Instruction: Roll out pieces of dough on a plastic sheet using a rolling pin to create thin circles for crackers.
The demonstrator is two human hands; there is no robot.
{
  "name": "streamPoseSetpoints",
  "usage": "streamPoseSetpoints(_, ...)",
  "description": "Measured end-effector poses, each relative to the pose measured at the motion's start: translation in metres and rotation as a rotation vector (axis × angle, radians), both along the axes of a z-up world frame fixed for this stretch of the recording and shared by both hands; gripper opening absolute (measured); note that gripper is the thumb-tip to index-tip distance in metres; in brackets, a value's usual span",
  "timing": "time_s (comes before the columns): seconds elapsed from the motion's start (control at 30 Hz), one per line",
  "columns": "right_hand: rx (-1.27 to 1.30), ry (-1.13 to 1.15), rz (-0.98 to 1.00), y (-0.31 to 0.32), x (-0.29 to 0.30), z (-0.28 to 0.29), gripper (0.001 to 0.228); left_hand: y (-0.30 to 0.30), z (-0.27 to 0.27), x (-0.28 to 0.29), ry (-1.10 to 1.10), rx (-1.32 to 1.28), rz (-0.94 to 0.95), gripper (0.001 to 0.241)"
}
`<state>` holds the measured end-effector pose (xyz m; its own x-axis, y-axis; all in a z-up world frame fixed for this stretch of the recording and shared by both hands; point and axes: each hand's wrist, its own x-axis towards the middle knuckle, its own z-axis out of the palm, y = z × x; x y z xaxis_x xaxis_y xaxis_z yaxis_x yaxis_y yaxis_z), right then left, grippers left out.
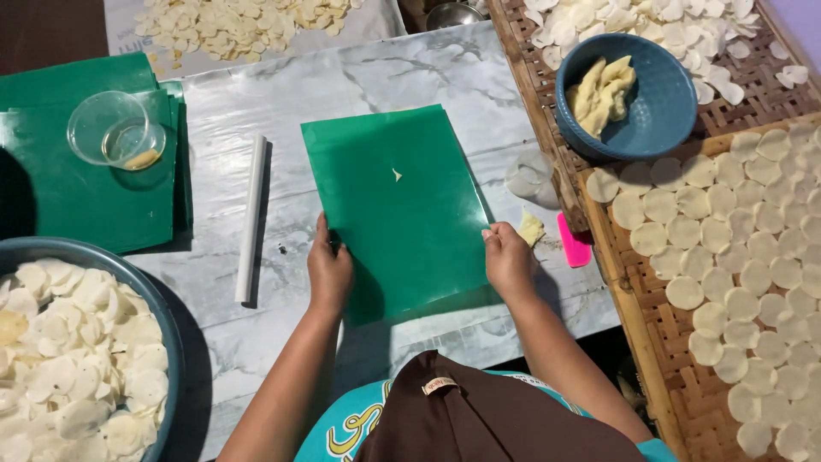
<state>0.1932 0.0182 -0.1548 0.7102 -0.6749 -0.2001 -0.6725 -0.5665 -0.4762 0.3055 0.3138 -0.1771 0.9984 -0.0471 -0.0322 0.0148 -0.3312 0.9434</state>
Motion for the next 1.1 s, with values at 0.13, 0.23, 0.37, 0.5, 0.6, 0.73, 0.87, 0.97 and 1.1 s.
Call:
streamPoseSetpoints(0.13, 0.025, 0.077, -0.056, -0.002, 0.015, 0.002, 0.02, -0.007, -0.015, 0.018, -0.013, 0.052, -0.009, 0.073)
streamPoseSetpoints(0.23, 0.039, 0.131, -0.073, -0.005, 0.02, -0.002, 0.025, -0.01, -0.02, 0.024, -0.115, 0.169, -0.021, 0.073)
streamPoseSetpoints(0.37, 0.084, -0.03, -0.02, 0.001, 0.012, 0.018, 0.03, -0.014, -0.021, 0.019, -0.143, 0.262, -0.029, 0.075)
streamPoseSetpoints(0.5, -0.345, -0.529, 0.323, 0.008, -0.018, 0.051, 0.032, -0.021, -0.005, 0.012, -0.163, 0.342, -0.062, 0.08)
streamPoseSetpoints(0.6, -0.383, -0.246, 0.3, 0.001, -0.037, 0.053, 0.045, -0.025, 0.022, 0.001, -0.226, 0.68, -0.05, 0.09)
streamPoseSetpoints(0.73, -0.312, -0.117, 0.386, -0.003, -0.047, 0.047, 0.057, -0.034, 0.025, 0.0, -0.187, 0.787, -0.198, 0.089)
streamPoseSetpoints(0.87, -0.289, -0.25, 0.359, -0.022, -0.055, 0.019, 0.054, -0.035, 0.011, -0.003, -0.182, 0.914, -0.304, 0.064)
streamPoseSetpoints(0.97, -0.066, -0.234, 0.16, -0.027, -0.056, 0.032, 0.048, -0.031, 0.008, 0.004, -0.177, 0.933, -0.348, 0.063)
streamPoseSetpoints(1.1, 0.436, -0.42, -0.131, -0.025, -0.059, 0.069, 0.044, -0.029, 0.011, 0.005, -0.171, 0.927, -0.376, 0.063)
